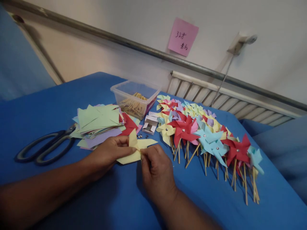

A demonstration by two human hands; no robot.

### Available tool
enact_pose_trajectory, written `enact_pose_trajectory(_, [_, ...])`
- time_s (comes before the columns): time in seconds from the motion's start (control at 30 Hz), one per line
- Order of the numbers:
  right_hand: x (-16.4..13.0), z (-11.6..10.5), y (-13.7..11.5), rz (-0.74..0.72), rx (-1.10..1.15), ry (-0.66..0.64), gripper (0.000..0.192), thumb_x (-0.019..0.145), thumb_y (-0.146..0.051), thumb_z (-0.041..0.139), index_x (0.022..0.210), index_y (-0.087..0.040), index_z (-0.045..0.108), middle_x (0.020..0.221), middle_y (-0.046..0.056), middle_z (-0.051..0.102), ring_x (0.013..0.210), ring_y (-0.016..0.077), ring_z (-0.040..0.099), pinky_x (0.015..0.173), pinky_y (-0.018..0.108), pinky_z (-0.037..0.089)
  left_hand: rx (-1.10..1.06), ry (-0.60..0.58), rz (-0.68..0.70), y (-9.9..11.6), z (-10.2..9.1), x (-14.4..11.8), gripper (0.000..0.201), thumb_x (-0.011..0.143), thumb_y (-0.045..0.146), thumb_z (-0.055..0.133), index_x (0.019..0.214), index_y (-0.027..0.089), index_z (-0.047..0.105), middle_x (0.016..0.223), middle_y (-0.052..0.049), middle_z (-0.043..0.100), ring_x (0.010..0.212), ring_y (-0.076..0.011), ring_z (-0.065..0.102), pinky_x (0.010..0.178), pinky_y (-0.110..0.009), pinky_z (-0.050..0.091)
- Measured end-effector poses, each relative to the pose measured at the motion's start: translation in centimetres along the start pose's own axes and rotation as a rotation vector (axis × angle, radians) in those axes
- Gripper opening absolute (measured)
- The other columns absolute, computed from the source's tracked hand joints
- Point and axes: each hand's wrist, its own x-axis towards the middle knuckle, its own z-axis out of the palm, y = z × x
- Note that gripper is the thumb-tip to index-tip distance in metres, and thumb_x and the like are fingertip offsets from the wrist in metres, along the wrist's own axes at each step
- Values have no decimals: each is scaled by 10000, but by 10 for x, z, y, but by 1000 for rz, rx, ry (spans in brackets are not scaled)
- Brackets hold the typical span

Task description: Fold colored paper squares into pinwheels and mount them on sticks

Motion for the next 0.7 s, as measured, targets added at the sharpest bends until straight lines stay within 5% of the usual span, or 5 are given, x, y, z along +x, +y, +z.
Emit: enact_pose_trajectory(0.7, [-1,0,-3,-25,-45,12,152,911,-109,512,941,-200,630,808,32,609,756,159,580,649,273,473,32,28,-21,9,2,-4,285,598,372,798,604,148,622,544,38,568,511,-97,464,491,-217,317])
